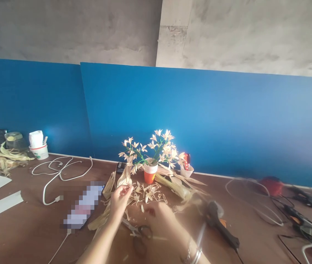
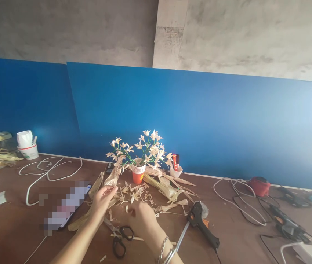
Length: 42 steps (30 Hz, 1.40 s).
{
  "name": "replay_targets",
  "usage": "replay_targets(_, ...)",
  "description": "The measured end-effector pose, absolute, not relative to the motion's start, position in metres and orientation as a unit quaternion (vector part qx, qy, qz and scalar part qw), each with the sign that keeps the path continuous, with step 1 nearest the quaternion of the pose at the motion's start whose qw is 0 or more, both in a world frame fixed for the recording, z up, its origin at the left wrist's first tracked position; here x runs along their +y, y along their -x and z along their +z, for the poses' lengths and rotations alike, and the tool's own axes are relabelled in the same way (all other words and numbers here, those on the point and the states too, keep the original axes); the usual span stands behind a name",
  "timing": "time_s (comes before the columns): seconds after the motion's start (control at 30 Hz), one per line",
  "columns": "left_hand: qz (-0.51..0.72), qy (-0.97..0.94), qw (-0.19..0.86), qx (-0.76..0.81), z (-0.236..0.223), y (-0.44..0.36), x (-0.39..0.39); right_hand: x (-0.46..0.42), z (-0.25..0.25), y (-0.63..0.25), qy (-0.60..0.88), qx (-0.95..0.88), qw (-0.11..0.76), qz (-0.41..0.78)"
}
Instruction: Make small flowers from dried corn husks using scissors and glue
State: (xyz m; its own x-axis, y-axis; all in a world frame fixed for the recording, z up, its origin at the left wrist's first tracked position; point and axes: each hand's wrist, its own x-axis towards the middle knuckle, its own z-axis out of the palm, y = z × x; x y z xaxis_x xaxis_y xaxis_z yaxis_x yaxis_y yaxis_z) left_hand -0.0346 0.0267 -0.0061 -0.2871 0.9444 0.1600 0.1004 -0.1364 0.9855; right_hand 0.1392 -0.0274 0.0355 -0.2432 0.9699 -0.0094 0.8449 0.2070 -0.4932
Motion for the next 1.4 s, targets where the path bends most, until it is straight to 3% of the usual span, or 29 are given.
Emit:
replay_targets(0.13,0.582,-0.476,0.356,0.555,-0.005,0.033,0.023,0.000,0.025,-0.147,0.584,-0.779,0.198,0.114)
replay_targets(0.27,0.576,-0.476,0.383,0.542,-0.004,0.030,0.020,0.013,0.010,-0.155,0.544,-0.805,0.191,0.139)
replay_targets(0.43,0.539,-0.477,0.406,0.563,-0.013,0.027,0.020,0.018,0.004,-0.170,0.555,-0.780,0.253,0.138)
replay_targets(0.83,0.509,-0.533,0.217,0.640,-0.010,0.034,0.018,0.022,0.011,-0.179,0.593,-0.730,0.307,0.144)
replay_targets(1.17,0.452,-0.656,0.111,0.594,-0.016,0.025,0.019,0.008,0.050,-0.191,0.630,-0.720,0.236,0.172)
replay_targets(1.4,0.465,-0.675,0.110,0.562,-0.030,0.026,0.024,0.004,0.052,-0.189,0.628,-0.735,0.186,0.176)
